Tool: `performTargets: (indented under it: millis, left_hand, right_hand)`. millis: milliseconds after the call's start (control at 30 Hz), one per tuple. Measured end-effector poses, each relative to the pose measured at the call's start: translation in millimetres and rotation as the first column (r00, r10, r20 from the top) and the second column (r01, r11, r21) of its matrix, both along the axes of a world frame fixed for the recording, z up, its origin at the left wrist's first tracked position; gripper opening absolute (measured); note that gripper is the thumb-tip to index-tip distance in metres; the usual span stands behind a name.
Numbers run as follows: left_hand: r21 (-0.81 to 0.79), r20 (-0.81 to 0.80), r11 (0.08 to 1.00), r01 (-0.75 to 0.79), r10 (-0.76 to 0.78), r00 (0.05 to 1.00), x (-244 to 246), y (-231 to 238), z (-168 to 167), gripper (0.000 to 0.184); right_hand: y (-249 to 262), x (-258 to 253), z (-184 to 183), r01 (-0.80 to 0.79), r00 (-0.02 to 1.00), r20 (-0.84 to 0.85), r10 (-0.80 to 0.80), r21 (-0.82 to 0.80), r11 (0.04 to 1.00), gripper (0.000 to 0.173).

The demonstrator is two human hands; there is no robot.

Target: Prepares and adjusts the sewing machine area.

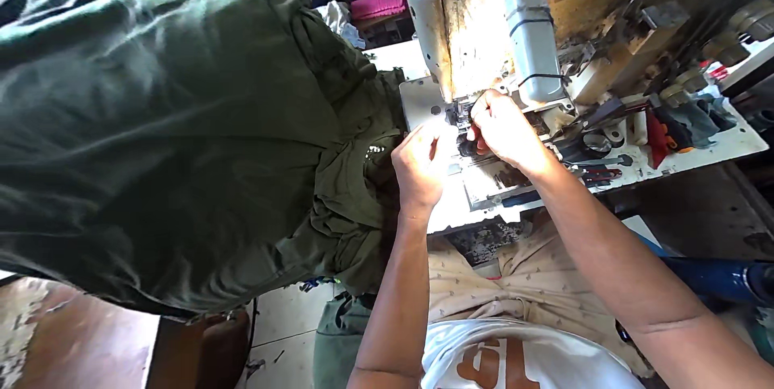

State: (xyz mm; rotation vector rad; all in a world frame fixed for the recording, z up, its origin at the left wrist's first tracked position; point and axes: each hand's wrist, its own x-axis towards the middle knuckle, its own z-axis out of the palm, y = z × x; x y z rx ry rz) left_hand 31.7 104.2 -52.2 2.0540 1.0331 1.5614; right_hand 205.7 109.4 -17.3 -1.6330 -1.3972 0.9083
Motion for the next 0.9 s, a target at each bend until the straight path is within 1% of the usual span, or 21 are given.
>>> performTargets:
  millis: [100, 133, 200, 267, 300, 367, 433, 500, 567, 600, 633, 733, 833, 900]
  left_hand:
    - [0.004, -0.025, 1.0, -0.005, 0.005, 1.0, -0.4, -0.8, 0.4, 0.013]
    - [-0.013, -0.037, 1.0, 0.001, -0.002, 0.999, -1.6, -1.9, 1.2, 0.013]
    - [-0.091, -0.045, 0.995, 0.041, -0.045, 0.998, -7.1, -1.3, 4.9, 0.01]
    - [-0.161, 0.015, 0.98, 0.117, -0.116, 0.993, -14.5, 7.9, 11.7, 0.01]
    - [-0.197, 0.063, 0.966, 0.166, -0.156, 0.986, -17.9, 13.4, 16.6, 0.012]
    - [-0.292, 0.154, 0.926, 0.24, -0.202, 0.967, -22.3, 24.2, 28.0, 0.016]
    - [-0.397, 0.142, 0.887, 0.235, -0.193, 0.971, -25.0, 35.8, 37.5, 0.019]
    - [-0.46, 0.112, 0.856, 0.234, -0.205, 0.972, -23.9, 49.7, 41.2, 0.021]
    - [-0.502, 0.118, 0.823, 0.267, -0.24, 0.963, -19.7, 62.5, 44.1, 0.021]
    - [-0.515, 0.12, 0.809, 0.285, -0.261, 0.958, -17.2, 67.6, 46.4, 0.019]
    - [-0.525, 0.124, 0.795, 0.304, -0.282, 0.952, -14.1, 71.4, 49.2, 0.016]
    - [-0.607, 0.155, 0.709, 0.359, -0.338, 0.928, -4.4, 77.4, 56.8, 0.004]
    - [-0.694, 0.179, 0.615, 0.375, -0.357, 0.917, -0.1, 84.4, 60.4, 0.007]
    - [-0.74, 0.177, 0.575, 0.349, -0.335, 0.926, 2.5, 87.0, 62.8, 0.007]
  right_hand:
    - [-10.1, -0.6, 7.9, 0.006, 0.975, 0.223, -0.021, 0.068, 0.998, 0.015]
    - [-14.2, -1.1, 11.8, -0.001, 0.954, 0.298, -0.027, 0.094, 0.996, 0.016]
    - [-21.1, -0.6, 17.4, -0.038, 0.91, 0.413, -0.047, 0.195, 0.98, 0.017]
    - [-22.1, 4.8, 16.7, -0.093, 0.883, 0.466, -0.061, 0.301, 0.949, 0.019]
    - [-21.6, 9.0, 13.8, -0.112, 0.889, 0.453, -0.067, 0.358, 0.927, 0.021]
    - [-16.4, 17.8, 3.3, -0.084, 0.939, 0.331, -0.092, 0.484, 0.871, 0.018]
    - [-8.2, 23.8, -5.6, -0.002, 0.98, 0.167, -0.113, 0.567, 0.824, 0.014]
    - [-0.7, 28.0, -9.5, 0.076, 0.996, -0.003, -0.09, 0.563, 0.823, 0.009]
    - [5.7, 28.8, -6.1, 0.114, 0.982, -0.189, -0.022, 0.488, 0.865, 0.007]
    - [10.0, 27.7, -3.1, 0.114, 0.949, -0.313, 0.032, 0.436, 0.893, 0.006]
    - [15.2, 26.9, -0.3, 0.113, 0.896, -0.438, 0.073, 0.383, 0.917, 0.007]
    - [28.0, 24.1, 8.5, 0.131, 0.694, -0.717, 0.067, 0.217, 0.967, 0.014]
    - [47.2, 20.8, 7.4, 0.149, 0.482, -0.874, 0.058, 0.147, 0.978, 0.018]
    - [59.0, 20.4, -0.7, 0.13, 0.383, -0.919, 0.093, 0.154, 0.98, 0.026]
